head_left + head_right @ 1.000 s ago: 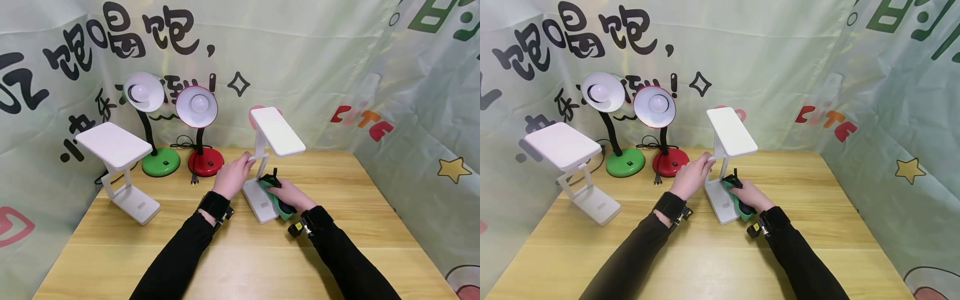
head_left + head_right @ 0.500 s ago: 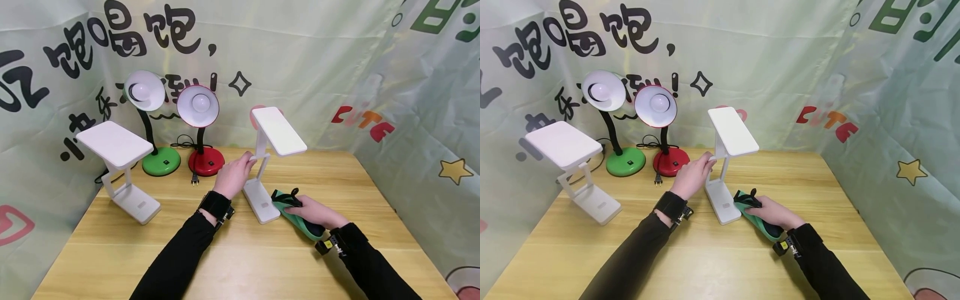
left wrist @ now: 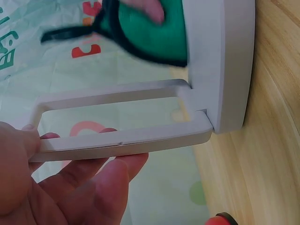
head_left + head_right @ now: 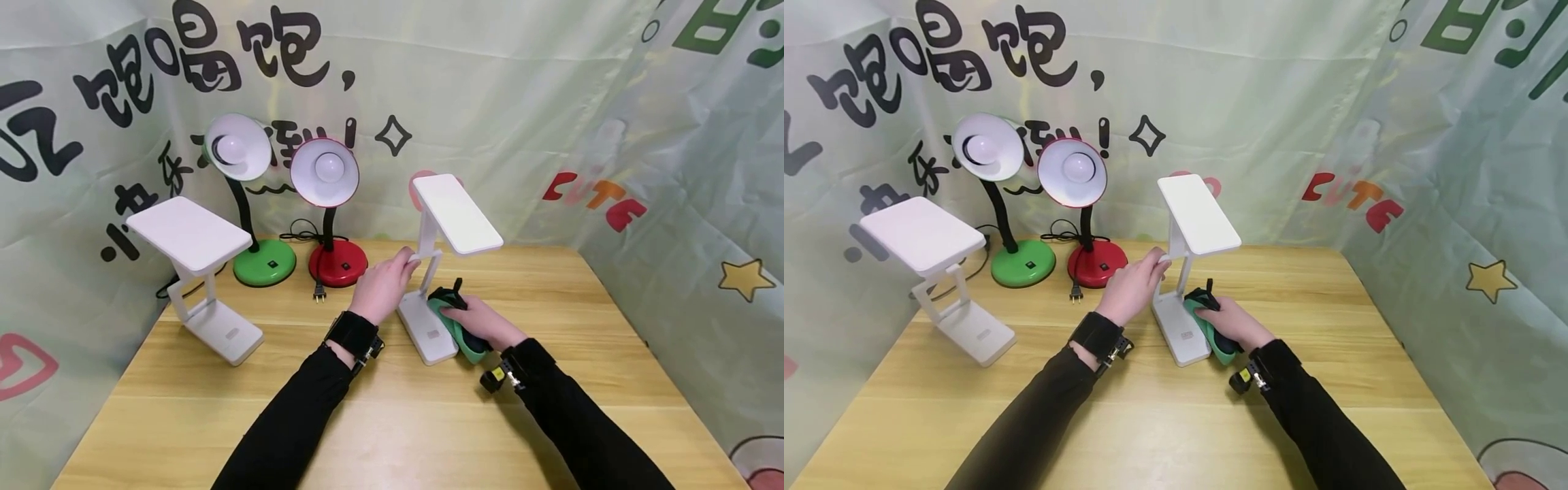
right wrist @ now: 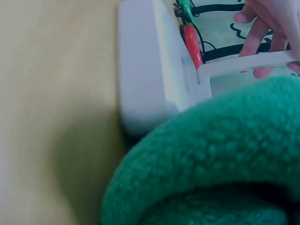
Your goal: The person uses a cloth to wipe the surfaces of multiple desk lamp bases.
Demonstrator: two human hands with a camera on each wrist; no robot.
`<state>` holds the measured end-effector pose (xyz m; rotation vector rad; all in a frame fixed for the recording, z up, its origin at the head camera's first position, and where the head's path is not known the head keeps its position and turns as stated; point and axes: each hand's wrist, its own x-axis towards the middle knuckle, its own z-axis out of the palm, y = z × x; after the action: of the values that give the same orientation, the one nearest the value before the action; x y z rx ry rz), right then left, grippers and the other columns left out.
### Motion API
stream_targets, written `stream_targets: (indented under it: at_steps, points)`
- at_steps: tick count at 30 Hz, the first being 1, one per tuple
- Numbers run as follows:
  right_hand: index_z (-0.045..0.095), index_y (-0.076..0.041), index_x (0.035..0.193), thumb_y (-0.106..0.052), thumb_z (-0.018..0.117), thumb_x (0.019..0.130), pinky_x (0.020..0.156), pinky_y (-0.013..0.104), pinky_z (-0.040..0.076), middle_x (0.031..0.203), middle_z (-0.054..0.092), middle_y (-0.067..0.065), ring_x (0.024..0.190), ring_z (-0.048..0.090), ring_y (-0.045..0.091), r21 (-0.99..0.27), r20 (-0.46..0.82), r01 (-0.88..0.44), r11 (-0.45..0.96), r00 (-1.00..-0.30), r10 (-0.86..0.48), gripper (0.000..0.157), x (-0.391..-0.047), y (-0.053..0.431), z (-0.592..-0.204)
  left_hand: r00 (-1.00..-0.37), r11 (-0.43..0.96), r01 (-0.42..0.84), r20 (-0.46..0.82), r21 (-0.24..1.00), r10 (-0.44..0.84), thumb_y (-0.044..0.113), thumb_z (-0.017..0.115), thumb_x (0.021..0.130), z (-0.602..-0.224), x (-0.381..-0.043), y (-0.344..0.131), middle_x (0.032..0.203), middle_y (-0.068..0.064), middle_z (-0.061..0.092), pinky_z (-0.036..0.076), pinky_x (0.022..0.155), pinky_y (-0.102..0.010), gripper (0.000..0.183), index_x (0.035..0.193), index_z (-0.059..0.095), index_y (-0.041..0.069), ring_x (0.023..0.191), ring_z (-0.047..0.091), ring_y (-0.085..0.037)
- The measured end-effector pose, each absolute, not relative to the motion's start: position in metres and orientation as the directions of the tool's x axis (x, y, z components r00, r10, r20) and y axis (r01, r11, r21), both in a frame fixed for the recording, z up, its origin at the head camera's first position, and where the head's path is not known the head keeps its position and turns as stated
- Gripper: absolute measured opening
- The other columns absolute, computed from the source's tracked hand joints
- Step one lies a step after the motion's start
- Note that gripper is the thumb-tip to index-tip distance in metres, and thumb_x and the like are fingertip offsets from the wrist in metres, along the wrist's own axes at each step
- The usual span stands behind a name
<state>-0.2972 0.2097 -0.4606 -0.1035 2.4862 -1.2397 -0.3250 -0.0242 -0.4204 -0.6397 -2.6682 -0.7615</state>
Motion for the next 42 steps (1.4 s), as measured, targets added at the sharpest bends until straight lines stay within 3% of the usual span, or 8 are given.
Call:
stream_targets:
  at_steps: [9, 18, 23, 26, 31, 36, 39, 42]
  points:
    - [0.058, -0.006, 0.127, -0.039, 0.058, 0.098, 0.078, 0.029, 0.051, 0.106, 0.069, 0.011, 0.086, 0.067, 0.017, -0.793, -0.279, 0.098, 0.601, -0.936, -0.216, 0.044, -0.309, 0.205, -0.464, -0.858, 0.762, 0.489, 0.39, 0.424, 0.334, 0.049, 0.034, 0.104, -0.42, -0.324, -0.024, 0.066, 0.0, 0.049, 0.033, 0.04, -0.026, 0.031, 0.118, 0.049, 0.026, 0.049, 0.046, -0.018]
    - [0.063, -0.011, 0.102, -0.043, 0.062, 0.095, 0.076, 0.029, 0.043, 0.089, 0.057, 0.002, 0.078, 0.053, 0.015, -0.711, -0.293, 0.012, 0.703, -0.914, -0.281, 0.033, -0.268, 0.239, -0.459, -0.854, 0.757, 0.498, 0.389, 0.424, 0.345, 0.05, 0.033, 0.104, -0.42, -0.325, -0.022, 0.064, 0.0, 0.048, 0.033, 0.039, -0.025, 0.032, 0.118, 0.049, 0.026, 0.047, 0.045, -0.017]
    - [0.06, -0.015, 0.098, -0.047, 0.061, 0.095, 0.072, 0.028, 0.044, 0.081, 0.053, -0.001, 0.071, 0.051, 0.012, -0.642, -0.264, -0.073, 0.763, -0.913, -0.31, 0.032, -0.244, 0.253, -0.461, -0.851, 0.759, 0.501, 0.397, 0.416, 0.344, 0.05, 0.033, 0.104, -0.421, -0.326, -0.024, 0.064, 0.0, 0.049, 0.033, 0.038, -0.025, 0.032, 0.117, 0.049, 0.026, 0.045, 0.044, -0.017]
    - [0.061, -0.021, 0.104, -0.047, 0.061, 0.095, 0.07, 0.026, 0.047, 0.084, 0.059, -0.005, 0.071, 0.054, 0.008, -0.552, -0.193, -0.193, 0.811, -0.917, -0.349, 0.027, -0.234, 0.253, -0.465, -0.85, 0.761, 0.5, 0.399, 0.412, 0.343, 0.05, 0.032, 0.104, -0.422, -0.327, -0.026, 0.063, 0.001, 0.049, 0.032, 0.038, -0.025, 0.032, 0.118, 0.049, 0.027, 0.045, 0.043, -0.016]
    - [0.054, -0.03, 0.099, -0.038, 0.066, 0.094, 0.062, 0.022, 0.044, 0.077, 0.056, -0.013, 0.066, 0.052, 0.001, -0.308, -0.047, -0.425, 0.851, -0.887, -0.46, 0.015, -0.22, 0.235, -0.463, -0.848, 0.761, 0.503, 0.405, 0.41, 0.342, 0.051, 0.03, 0.104, -0.424, -0.328, -0.027, 0.063, 0.001, 0.049, 0.032, 0.038, -0.025, 0.034, 0.117, 0.049, 0.026, 0.045, 0.043, -0.015]
    - [0.059, -0.025, 0.1, -0.029, 0.073, 0.087, 0.06, 0.027, 0.048, 0.085, 0.064, -0.012, 0.071, 0.062, 0.005, -0.054, 0.065, -0.559, 0.827, -0.829, -0.556, 0.019, -0.206, 0.206, -0.459, -0.846, 0.755, 0.505, 0.411, 0.417, 0.339, 0.049, 0.033, 0.105, -0.424, -0.326, -0.025, 0.063, 0.001, 0.048, 0.032, 0.038, -0.026, 0.03, 0.117, 0.049, 0.026, 0.045, 0.043, -0.016]
    - [0.063, -0.021, 0.106, -0.023, 0.076, 0.082, 0.057, 0.029, 0.05, 0.096, 0.069, -0.007, 0.073, 0.068, 0.011, 0.026, 0.081, -0.584, 0.811, -0.808, -0.584, 0.027, -0.199, 0.188, -0.457, -0.844, 0.754, 0.508, 0.415, 0.416, 0.34, 0.046, 0.037, 0.105, -0.422, -0.325, -0.025, 0.064, 0.001, 0.049, 0.033, 0.038, -0.027, 0.026, 0.117, 0.049, 0.025, 0.046, 0.045, -0.017]
    - [0.063, -0.021, 0.105, -0.019, 0.076, 0.078, 0.052, 0.029, 0.047, 0.094, 0.068, -0.008, 0.069, 0.066, 0.011, 0.072, 0.08, -0.616, 0.784, -0.78, -0.62, 0.03, -0.195, 0.174, -0.456, -0.843, 0.758, 0.509, 0.416, 0.408, 0.342, 0.045, 0.037, 0.105, -0.421, -0.325, -0.024, 0.066, 0.001, 0.051, 0.034, 0.039, -0.027, 0.026, 0.117, 0.048, 0.025, 0.047, 0.047, -0.018]
